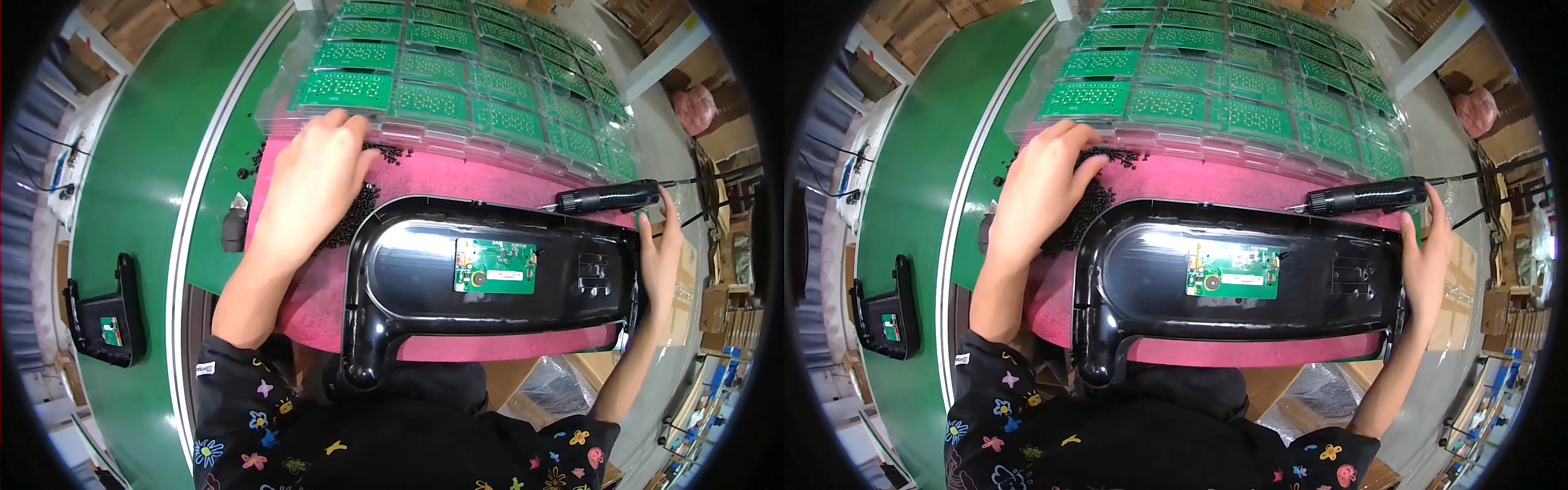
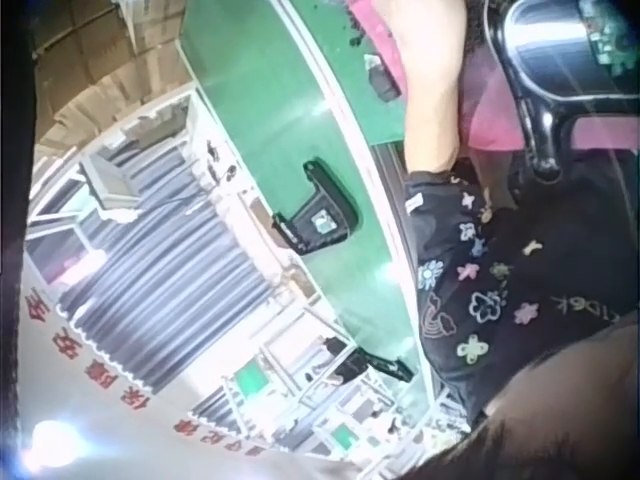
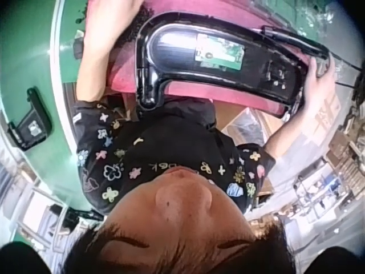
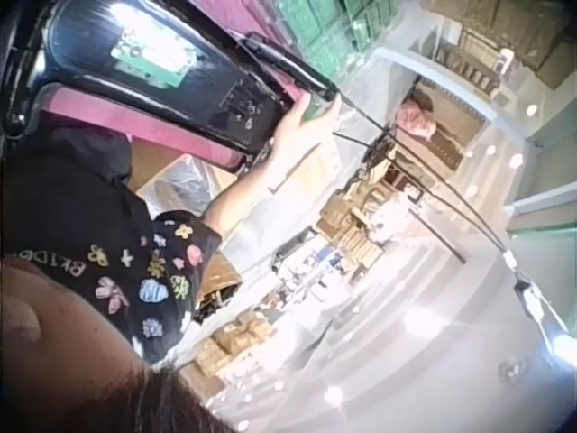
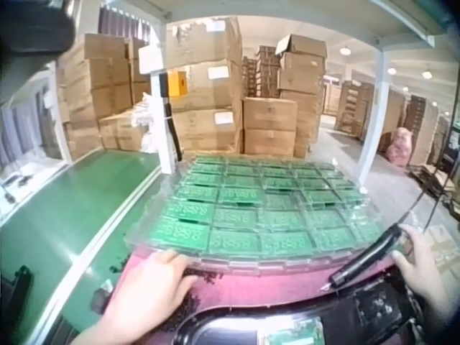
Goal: Assembling circuit boards into plastic housings using an electric screwdriver.
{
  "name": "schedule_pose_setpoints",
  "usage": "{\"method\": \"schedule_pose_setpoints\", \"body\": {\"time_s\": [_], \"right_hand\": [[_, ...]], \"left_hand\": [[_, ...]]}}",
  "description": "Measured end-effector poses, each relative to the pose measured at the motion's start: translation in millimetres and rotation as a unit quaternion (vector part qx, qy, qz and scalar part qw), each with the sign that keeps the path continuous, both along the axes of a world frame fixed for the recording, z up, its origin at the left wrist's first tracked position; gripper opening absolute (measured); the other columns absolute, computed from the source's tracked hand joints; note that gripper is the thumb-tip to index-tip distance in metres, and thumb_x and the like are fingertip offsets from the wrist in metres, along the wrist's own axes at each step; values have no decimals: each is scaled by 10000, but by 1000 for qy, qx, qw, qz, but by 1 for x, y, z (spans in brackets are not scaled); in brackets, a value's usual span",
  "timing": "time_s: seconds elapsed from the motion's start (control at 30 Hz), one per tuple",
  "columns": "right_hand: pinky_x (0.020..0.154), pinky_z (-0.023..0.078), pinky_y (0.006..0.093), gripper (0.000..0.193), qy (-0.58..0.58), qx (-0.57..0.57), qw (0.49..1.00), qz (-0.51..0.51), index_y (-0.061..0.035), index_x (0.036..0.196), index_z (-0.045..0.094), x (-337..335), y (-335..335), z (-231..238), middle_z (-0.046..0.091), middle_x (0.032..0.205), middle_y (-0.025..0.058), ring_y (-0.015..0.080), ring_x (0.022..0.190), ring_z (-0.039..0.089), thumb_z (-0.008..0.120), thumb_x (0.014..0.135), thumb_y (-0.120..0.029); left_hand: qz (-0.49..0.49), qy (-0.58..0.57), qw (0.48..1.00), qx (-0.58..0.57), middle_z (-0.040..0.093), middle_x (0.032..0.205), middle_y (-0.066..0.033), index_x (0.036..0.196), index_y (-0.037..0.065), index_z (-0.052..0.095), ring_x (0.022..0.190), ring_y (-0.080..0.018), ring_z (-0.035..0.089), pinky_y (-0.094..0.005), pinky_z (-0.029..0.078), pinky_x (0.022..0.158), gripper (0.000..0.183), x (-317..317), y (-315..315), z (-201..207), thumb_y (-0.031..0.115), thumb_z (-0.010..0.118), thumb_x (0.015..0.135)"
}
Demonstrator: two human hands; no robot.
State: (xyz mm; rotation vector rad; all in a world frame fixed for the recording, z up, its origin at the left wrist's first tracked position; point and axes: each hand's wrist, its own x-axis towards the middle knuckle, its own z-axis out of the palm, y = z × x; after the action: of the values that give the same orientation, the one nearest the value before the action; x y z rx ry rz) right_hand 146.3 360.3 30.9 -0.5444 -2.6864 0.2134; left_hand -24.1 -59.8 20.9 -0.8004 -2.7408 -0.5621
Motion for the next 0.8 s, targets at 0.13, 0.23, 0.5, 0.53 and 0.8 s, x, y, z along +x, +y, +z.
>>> {"method": "schedule_pose_setpoints", "body": {"time_s": [0.13, 0.23, 0.5, 0.53, 0.8], "right_hand": [[828, 474, 253, 351, 42, -369, 928, 9, -133, 1309, 506, -32, 20, -10, 541, 1012, 19, 102, 892, 546, 611, 982, -207], [700, 501, 216, 310, 141, -365, 920, 27, -113, 1217, 526, -54, 0, -9, 509, 1003, 18, 94, 878, 538, 665, 940, -118], [880, 480, 326, 500, 211, -608, 740, 196, 14, 1339, 411, -93, -75, -3, 620, 1018, 105, 195, 933, 611, 663, 921, -92], [855, 480, 317, 438, 165, -666, 700, 200, 25, 1305, 468, -94, -82, -2, 614, 984, 85, 181, 893, 599, 650, 934, -122], [982, 385, 436, 355, 292, -780, 485, 266, -26, 1250, 488, -82, -129, 12, 462, 834, 7, 153, 852, 488, 567, 982, -246]], "left_hand": [[9, 18, 997, -75, 653, 960, -173, 983, 6, 669, 921, -366, 643, -451, 526, 807, 227, -7, -10, -22, 89, 735, 783], [14, -7, 996, -93, 652, 974, -179, 958, 4, 663, 925, -380, 644, -463, 527, 806, 225, -10, -3, -26, 40, 731, 746], [-17, -46, 999, -24, 685, 900, -210, 901, -37, 668, 870, -385, 663, -441, 530, 787, 157, -29, -4, -34, -43, 668, 744], [-21, -48, 999, -10, 687, 894, -212, 900, -38, 673, 864, -385, 665, -437, 529, 787, 152, -30, -5, -35, -46, 669, 748], [-213, -71, 951, 211, 693, 910, -146, 941, -17, 693, 855, -291, 684, -352, 536, 759, 166, -14, 20, -11, -33, 699, 776]]}}
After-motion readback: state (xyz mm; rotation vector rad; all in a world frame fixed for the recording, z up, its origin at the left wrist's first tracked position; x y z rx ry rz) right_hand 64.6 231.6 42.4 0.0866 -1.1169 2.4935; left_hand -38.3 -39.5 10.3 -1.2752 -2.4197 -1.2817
